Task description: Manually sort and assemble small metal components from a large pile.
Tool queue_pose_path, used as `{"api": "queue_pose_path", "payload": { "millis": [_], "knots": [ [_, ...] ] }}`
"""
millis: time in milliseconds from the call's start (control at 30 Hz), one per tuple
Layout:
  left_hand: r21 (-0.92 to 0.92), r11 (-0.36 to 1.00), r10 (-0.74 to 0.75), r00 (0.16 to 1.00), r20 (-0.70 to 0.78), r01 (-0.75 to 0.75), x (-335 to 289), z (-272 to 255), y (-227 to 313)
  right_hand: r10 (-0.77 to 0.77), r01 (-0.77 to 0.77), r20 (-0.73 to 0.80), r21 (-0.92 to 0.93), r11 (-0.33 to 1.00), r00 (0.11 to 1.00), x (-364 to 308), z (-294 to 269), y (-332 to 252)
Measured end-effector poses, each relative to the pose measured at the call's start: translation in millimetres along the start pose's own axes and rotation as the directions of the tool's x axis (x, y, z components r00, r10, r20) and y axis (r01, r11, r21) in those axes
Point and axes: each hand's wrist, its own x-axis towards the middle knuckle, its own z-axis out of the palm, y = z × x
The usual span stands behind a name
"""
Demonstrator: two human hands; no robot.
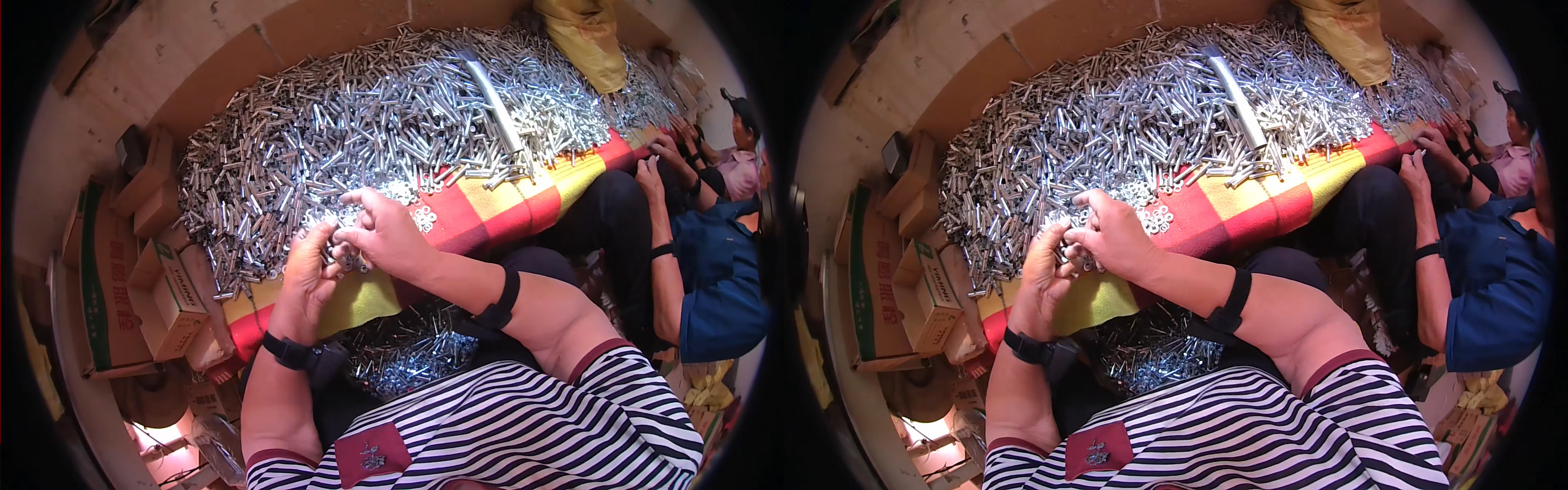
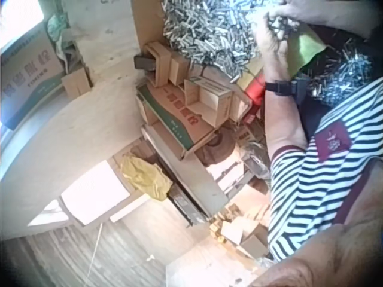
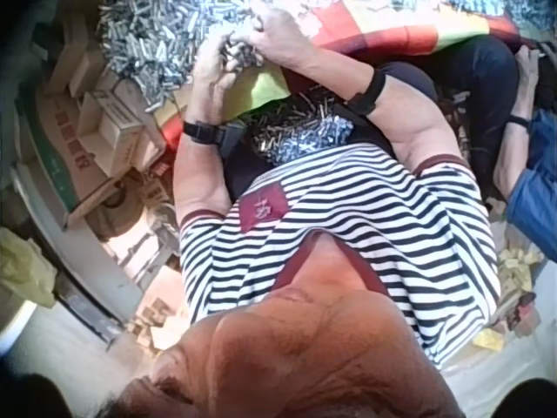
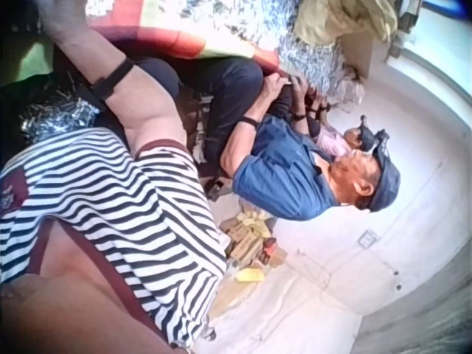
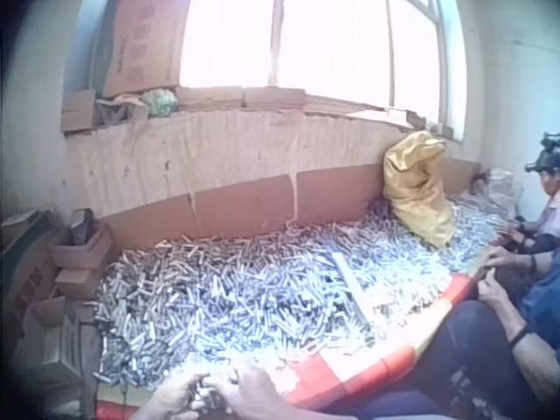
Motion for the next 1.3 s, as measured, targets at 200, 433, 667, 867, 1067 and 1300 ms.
{"api": "queue_pose_path", "payload": {
  "millis": [200,433,667,867,1067,1300],
  "knots": [
    [-0.437,0.891,0.003,0.959,0.283,0.126,6.3,-22.7,3.8,-0.386,0.335,0.066,-0.642,0.69,0.92,33.9,-11.8,-0.6],
    [-0.25,0.958,0.163,0.985,0.064,-0.142,-2.2,-52.0,53.5,-0.049,0.221,0.217,-0.922,0.318,0.975,52.3,-27.3,2.9],
    [0.997,-0.071,0.731,0.678,0.08,-0.04,11.8,-24.7,44.9,-0.185,0.289,0.24,-0.901,0.323,0.953,54.9,-22.6,-1.1],
    [0.958,-0.269,0.661,0.743,0.111,0.096,32.2,-5.1,31.3,-0.519,0.442,0.02,-0.554,0.706,0.855,44.3,-22.6,16.6],
    [0.604,0.79,0.26,0.949,-0.176,-0.105,22.0,-21.8,34.2,-0.381,0.298,-0.133,-0.415,0.86,0.915,41.0,-21.0,-0.9],
    [0.11,0.994,-0.023,0.998,0.062,0.017,-0.5,-6.8,7.6,-0.217,0.2,-0.228,-0.095,0.975,0.949,41.0,-29.8,-14.9]
  ]
}}
